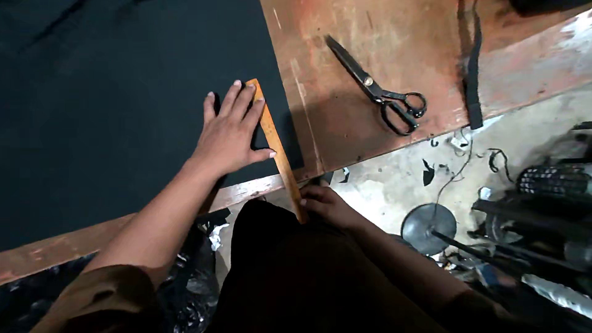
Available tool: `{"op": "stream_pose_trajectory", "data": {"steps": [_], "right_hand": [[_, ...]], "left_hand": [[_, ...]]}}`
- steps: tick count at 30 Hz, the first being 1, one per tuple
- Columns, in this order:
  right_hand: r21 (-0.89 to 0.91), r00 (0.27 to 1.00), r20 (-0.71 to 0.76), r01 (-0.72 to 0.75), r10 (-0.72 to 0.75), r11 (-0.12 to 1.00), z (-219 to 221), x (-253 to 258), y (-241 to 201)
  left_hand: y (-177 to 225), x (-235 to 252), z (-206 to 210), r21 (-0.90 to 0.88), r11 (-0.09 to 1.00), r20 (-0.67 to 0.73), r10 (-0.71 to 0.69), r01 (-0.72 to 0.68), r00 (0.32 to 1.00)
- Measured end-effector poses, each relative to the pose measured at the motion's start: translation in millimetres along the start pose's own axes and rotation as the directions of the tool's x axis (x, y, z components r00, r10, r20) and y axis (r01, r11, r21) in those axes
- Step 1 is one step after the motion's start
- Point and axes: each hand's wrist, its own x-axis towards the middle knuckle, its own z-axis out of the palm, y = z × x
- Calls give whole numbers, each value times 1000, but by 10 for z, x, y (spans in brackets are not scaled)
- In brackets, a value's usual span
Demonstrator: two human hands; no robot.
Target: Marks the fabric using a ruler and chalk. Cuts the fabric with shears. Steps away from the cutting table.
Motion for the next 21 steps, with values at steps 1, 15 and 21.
{"op": "stream_pose_trajectory", "data": {"steps": [1, 15, 21], "right_hand": [[4, 1000, 14, -3, 3, 1000, -17, -3, 12], [-128, 992, 105, 76, -62, 989, -212, -20, 20], [-165, 992, 81, 105, -92, 981, -208, -30, 5]], "left_hand": [[4, -7, 23, -5, 1000, 10, -11, 11, 1000], [59, 151, 28, -29, 1000, 4, 9, -9, 1000], [66, 173, 87, -30, 999, -22, 18, -19, 1000]]}}
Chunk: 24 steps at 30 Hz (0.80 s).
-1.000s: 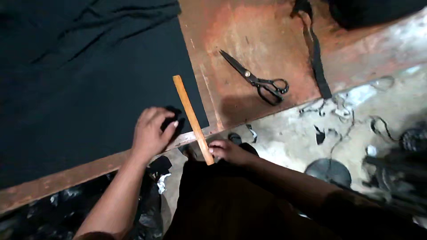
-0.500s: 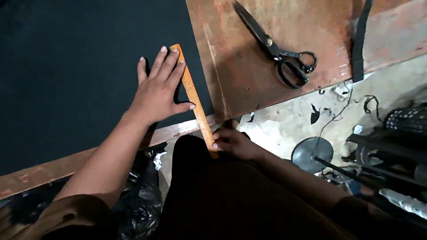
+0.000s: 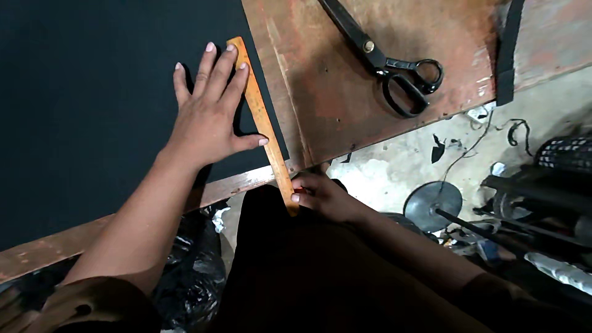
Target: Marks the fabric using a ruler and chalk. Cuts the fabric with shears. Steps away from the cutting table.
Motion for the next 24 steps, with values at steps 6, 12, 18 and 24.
{"op": "stream_pose_trajectory", "data": {"steps": [6, 12, 18, 24], "right_hand": [[9, 1000, -22, 4, -4, 1000, 7, 11, -25], [37, 999, -37, 17, -15, 999, -10, 17, 18], [36, 999, -40, 4, -2, 999, -11, 17, 3], [89, 998, -39, 50, -46, 995, 52, 33, -38]], "left_hand": [[3, -3, 9, 3, 1000, -15, -19, 19, 1000], [-8, 10, 34, 4, 1000, -23, -29, 29, 999], [-22, 28, 54, 13, 999, -14, -34, 35, 999], [-52, -13, -12, 4, 1000, -33, -21, 22, 999]]}}
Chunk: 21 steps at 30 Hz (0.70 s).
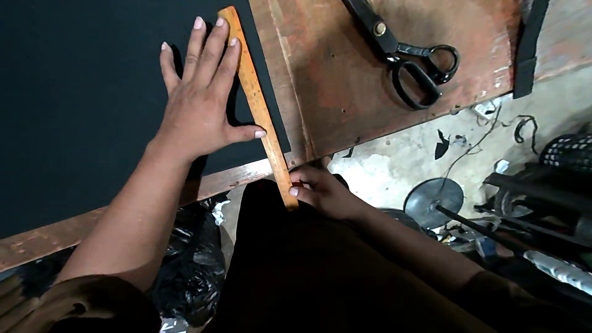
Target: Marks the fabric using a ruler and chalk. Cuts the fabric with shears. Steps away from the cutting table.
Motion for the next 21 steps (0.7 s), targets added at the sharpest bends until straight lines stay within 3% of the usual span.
{"op": "stream_pose_trajectory", "data": {"steps": [6, 15, 21], "right_hand": [[-39, 998, -16, -56, 55, 998, 9, 20, 18], [12, 1000, -29, 7, -7, 1000, -24, -5, 104], [36, 997, -32, -69, 70, 997, -16, 4, 31]], "left_hand": [[-10, 30, 15, 7, 1000, 34, -9, 9, 999], [-2, 80, 57, 18, 1000, 58, 1, -2, 998], [4, 96, 56, 14, 1000, 56, 0, -1, 998]]}}
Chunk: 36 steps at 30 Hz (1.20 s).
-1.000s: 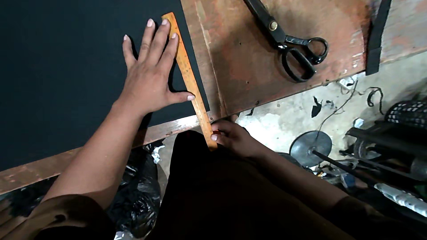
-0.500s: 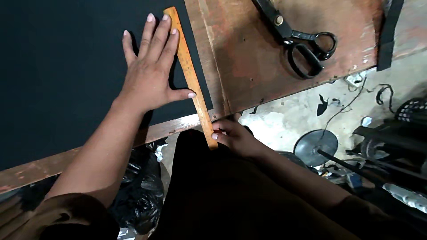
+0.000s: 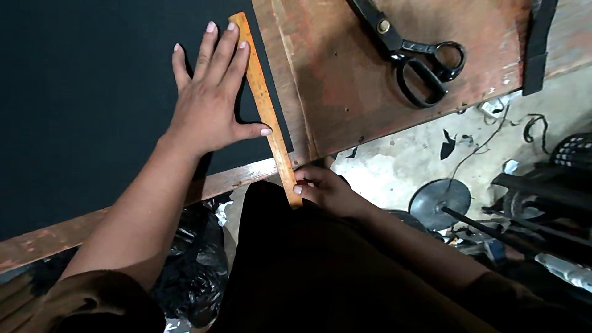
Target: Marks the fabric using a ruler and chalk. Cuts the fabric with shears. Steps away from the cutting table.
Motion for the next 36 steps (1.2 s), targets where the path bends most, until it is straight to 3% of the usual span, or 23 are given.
{"op": "stream_pose_trajectory", "data": {"steps": [36], "right_hand": [[-26, 1000, -28, -3, 2, 1000, 23, 9, 16]], "left_hand": [[11, -6, 32, 7, 1000, -12, 3, -3, 1000]]}}
